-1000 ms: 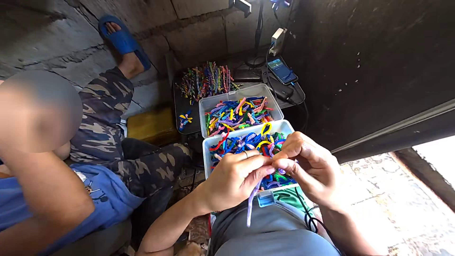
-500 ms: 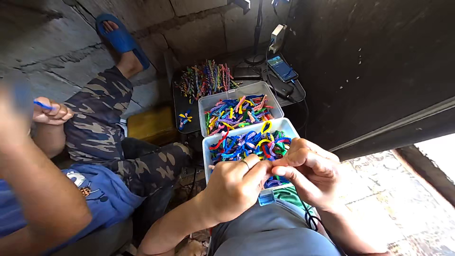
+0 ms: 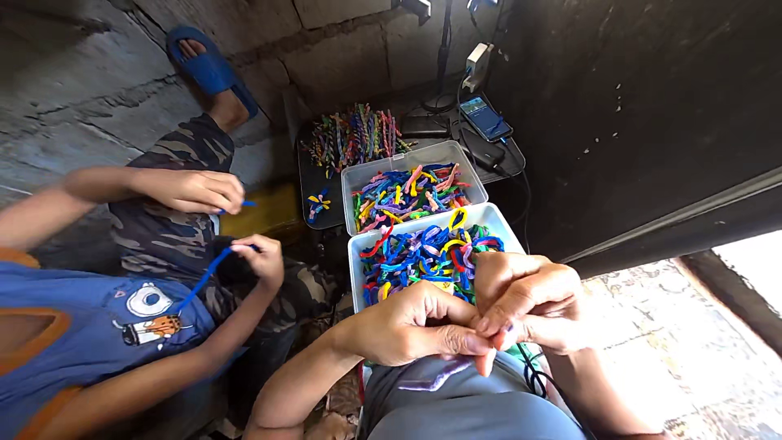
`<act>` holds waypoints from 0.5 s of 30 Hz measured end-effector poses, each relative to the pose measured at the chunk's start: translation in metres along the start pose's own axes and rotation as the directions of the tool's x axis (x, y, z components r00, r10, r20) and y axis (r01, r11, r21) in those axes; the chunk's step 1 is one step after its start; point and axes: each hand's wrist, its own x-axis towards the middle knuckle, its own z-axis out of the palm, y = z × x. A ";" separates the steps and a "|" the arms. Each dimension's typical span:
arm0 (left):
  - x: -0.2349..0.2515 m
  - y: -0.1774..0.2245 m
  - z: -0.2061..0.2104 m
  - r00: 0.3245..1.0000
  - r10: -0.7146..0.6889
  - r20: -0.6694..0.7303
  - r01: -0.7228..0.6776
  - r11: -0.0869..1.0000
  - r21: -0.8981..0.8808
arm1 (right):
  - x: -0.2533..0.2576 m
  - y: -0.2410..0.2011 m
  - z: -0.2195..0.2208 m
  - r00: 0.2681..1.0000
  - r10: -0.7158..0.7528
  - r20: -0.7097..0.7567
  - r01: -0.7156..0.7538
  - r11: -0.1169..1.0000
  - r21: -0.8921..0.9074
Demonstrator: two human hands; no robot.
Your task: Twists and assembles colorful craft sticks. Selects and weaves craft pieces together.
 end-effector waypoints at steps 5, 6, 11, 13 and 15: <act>-0.001 -0.011 0.012 0.868 0.438 -0.232 0.063 0.368 0.928 | -0.006 0.004 0.010 0.961 -0.010 -0.275 -0.089 0.934 -0.346; 0.000 -0.017 0.016 0.835 0.517 -0.190 0.151 0.118 0.981 | -0.006 0.007 0.014 0.947 -0.025 -0.321 -0.114 0.907 -0.406; -0.005 -0.018 0.017 0.817 0.492 -0.299 0.133 0.343 0.930 | -0.005 0.008 0.022 0.933 0.044 -0.358 -0.192 0.901 -0.390; -0.012 -0.008 0.011 0.894 0.296 -0.336 -0.004 0.755 0.655 | -0.003 0.002 0.016 0.957 0.169 -0.236 -0.220 0.952 -0.214; -0.014 -0.006 0.006 0.951 0.137 -0.277 -0.049 0.951 0.305 | -0.001 0.001 0.008 0.975 0.215 -0.059 -0.219 0.974 -0.063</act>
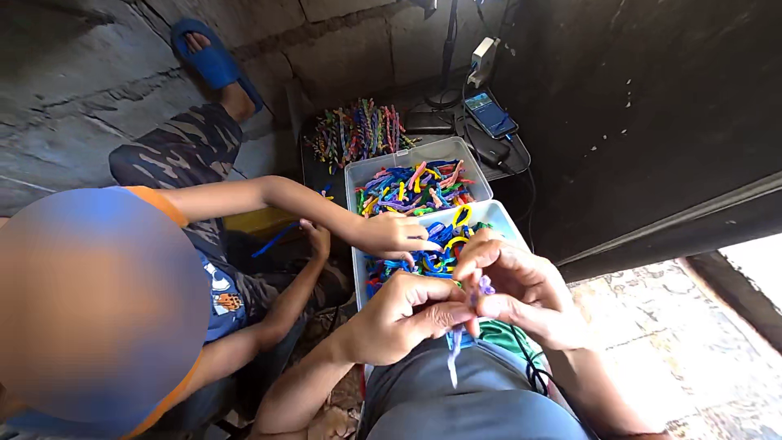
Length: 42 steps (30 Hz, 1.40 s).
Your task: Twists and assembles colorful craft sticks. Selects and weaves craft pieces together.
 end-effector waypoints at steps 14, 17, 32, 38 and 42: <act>-0.007 -0.022 0.022 0.970 0.223 -0.100 -0.138 0.837 0.529 | -0.003 -0.001 -0.011 0.969 -0.153 -0.195 0.123 0.980 -0.157; -0.004 -0.018 0.017 0.986 0.140 -0.088 -0.074 0.851 0.520 | -0.003 0.003 -0.010 0.970 -0.133 -0.202 0.105 0.984 -0.144; 0.007 -0.010 0.004 0.985 -0.131 0.112 0.160 0.938 -0.309 | 0.002 0.009 -0.025 0.984 -0.046 0.171 0.002 0.968 0.251; 0.011 -0.015 0.009 1.000 -0.004 0.007 0.004 1.000 0.007 | 0.000 0.010 -0.015 0.998 -0.062 -0.033 0.067 0.981 0.180; 0.011 -0.027 0.023 0.906 0.400 -0.139 -0.043 0.414 0.909 | -0.002 0.013 -0.006 0.954 0.004 -0.300 -0.008 1.000 -0.011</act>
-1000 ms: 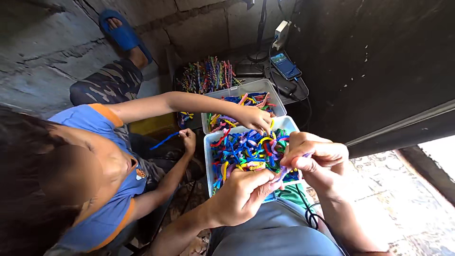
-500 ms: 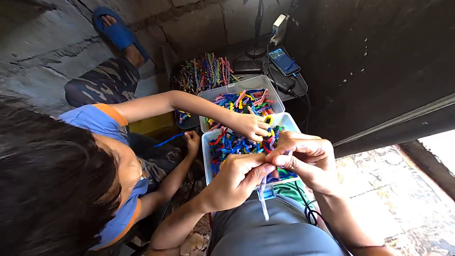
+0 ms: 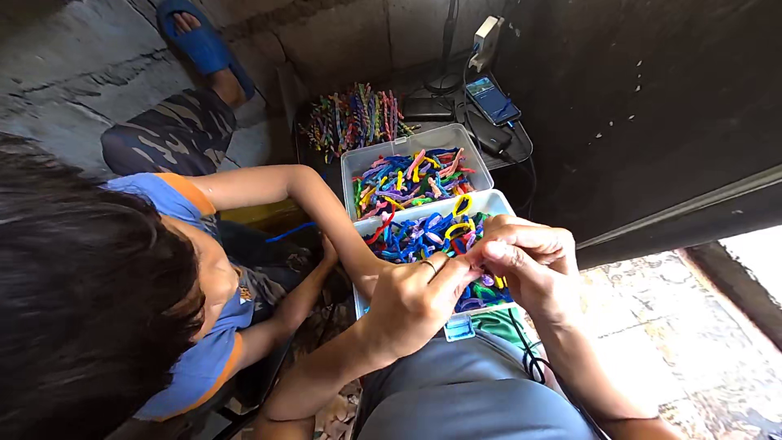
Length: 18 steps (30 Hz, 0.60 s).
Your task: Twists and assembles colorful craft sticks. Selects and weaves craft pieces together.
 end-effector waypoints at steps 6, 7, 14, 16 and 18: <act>0.005 0.001 -0.002 0.989 -0.139 0.057 0.150 0.948 -0.281 | 0.003 0.001 -0.003 0.992 0.124 0.023 -0.126 0.990 0.069; 0.008 0.001 -0.006 0.970 -0.178 0.163 0.237 0.832 -0.502 | 0.006 0.001 -0.008 0.986 0.128 0.104 -0.140 0.983 0.116; 0.008 -0.004 -0.009 0.812 0.162 0.560 0.583 -0.202 -0.787 | 0.011 0.004 -0.016 0.867 -0.128 0.481 -0.066 0.928 0.366; 0.006 -0.003 -0.008 0.815 0.213 0.538 0.577 -0.228 -0.784 | 0.011 0.001 -0.015 0.862 -0.171 0.476 -0.011 0.935 0.355; 0.003 0.000 -0.008 0.835 0.204 0.510 0.541 -0.146 -0.828 | 0.010 -0.004 -0.014 0.873 -0.189 0.449 0.038 0.945 0.324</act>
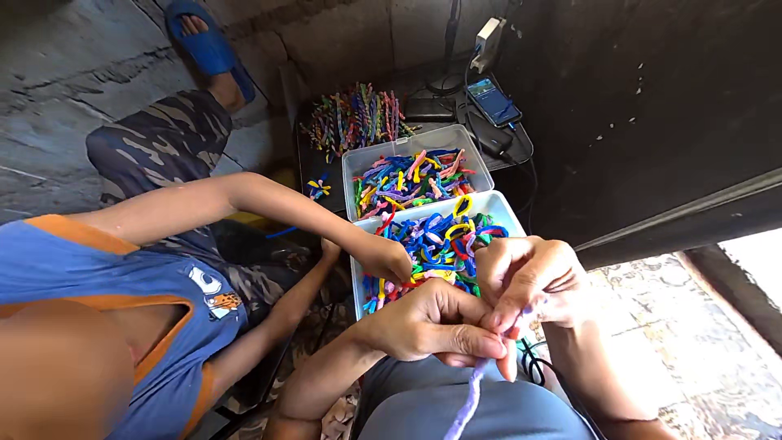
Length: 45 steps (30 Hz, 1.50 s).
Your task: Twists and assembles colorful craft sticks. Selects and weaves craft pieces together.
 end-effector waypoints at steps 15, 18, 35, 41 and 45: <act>-0.021 0.012 0.000 0.951 0.162 -0.264 0.008 0.839 0.543 | 0.000 0.005 0.013 0.983 0.137 -0.120 -0.160 0.965 -0.208; -0.019 0.011 -0.010 1.000 -0.021 -0.016 0.023 0.991 0.129 | 0.003 0.006 0.016 0.999 0.038 0.001 -0.038 0.998 -0.052; -0.023 0.005 -0.003 0.971 0.107 -0.214 -0.023 0.932 0.362 | 0.000 0.009 0.020 0.981 0.080 -0.177 -0.122 0.962 -0.244; -0.021 0.001 -0.007 0.986 0.063 -0.154 -0.026 0.972 0.234 | 0.000 0.011 0.028 0.974 -0.018 -0.228 -0.039 0.970 -0.241; -0.017 -0.007 0.003 0.848 0.446 -0.287 0.108 0.384 0.917 | -0.003 0.017 0.034 0.902 -0.120 -0.416 -0.130 0.841 -0.525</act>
